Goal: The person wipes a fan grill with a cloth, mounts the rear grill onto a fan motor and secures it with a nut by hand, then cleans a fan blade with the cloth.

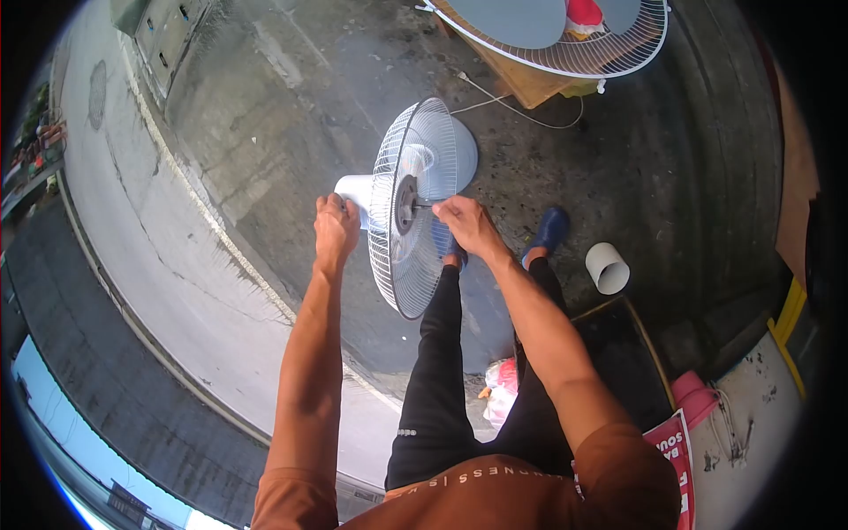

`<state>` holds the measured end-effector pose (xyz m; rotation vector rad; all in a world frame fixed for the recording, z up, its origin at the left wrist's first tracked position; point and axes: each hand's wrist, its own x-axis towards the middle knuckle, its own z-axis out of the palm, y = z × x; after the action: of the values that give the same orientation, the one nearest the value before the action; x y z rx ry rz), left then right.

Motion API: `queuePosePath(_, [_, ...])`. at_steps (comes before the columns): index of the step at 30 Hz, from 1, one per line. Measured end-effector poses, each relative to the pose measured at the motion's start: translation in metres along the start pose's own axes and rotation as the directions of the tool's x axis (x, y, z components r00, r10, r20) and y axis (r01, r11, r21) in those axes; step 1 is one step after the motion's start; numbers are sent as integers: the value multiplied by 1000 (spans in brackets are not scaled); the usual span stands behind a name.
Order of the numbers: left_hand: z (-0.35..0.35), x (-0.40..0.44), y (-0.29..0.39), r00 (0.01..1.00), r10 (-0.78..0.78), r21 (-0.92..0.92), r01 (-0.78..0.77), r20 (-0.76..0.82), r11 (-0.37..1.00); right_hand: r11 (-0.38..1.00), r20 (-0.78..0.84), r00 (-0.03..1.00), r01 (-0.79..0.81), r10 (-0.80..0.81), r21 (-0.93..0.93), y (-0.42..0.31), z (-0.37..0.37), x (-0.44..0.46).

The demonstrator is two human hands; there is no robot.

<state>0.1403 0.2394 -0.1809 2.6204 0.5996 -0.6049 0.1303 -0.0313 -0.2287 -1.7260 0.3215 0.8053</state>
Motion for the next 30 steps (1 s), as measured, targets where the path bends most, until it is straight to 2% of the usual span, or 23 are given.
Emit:
queuePosePath(3, [-3,0,0,1000,3,-4,-3,-1,1000,973,114,966,-229,232,-34,-22,-8,3])
queuePosePath(6, [-2,0,-2,1000,28,8,-28,-11,1000,990,32,991,-124,126,-70,-13,2,8])
queuePosePath(9, [0,1,-3,999,29,16,-28,-15,999,990,-28,997,67,-71,-127,-6,4,4])
queuePosePath(12, [1,1,-5,999,28,19,-28,-15,999,949,-175,933,311,-315,-48,-3,12,-1])
queuePosePath(14, [1,1,-5,999,34,17,-33,-15,999,983,-205,962,185,-182,-6,-6,11,-5])
queuePosePath(16, [0,1,-5,999,27,16,-26,-23,1000,998,-152,987,48,-53,-34,-15,6,-6])
queuePosePath(18, [1,0,-2,1000,16,8,-16,-19,1000,985,-34,996,-88,83,-151,-25,-5,-3])
queuePosePath(21, [-1,1,-1,1000,0,3,0,-9,1000,979,38,983,-173,178,-112,-19,-3,3])
queuePosePath(24, [0,0,-2,1000,5,2,-5,-10,1000,990,-73,997,-20,9,-143,-9,6,5])
queuePosePath(27, [1,1,-4,1000,0,0,0,-9,1000,998,-88,994,60,-61,-17,-3,11,5])
queuePosePath(30, [2,0,-4,1000,-5,-3,5,-5,1000,937,-79,950,282,-303,-205,-12,6,0])
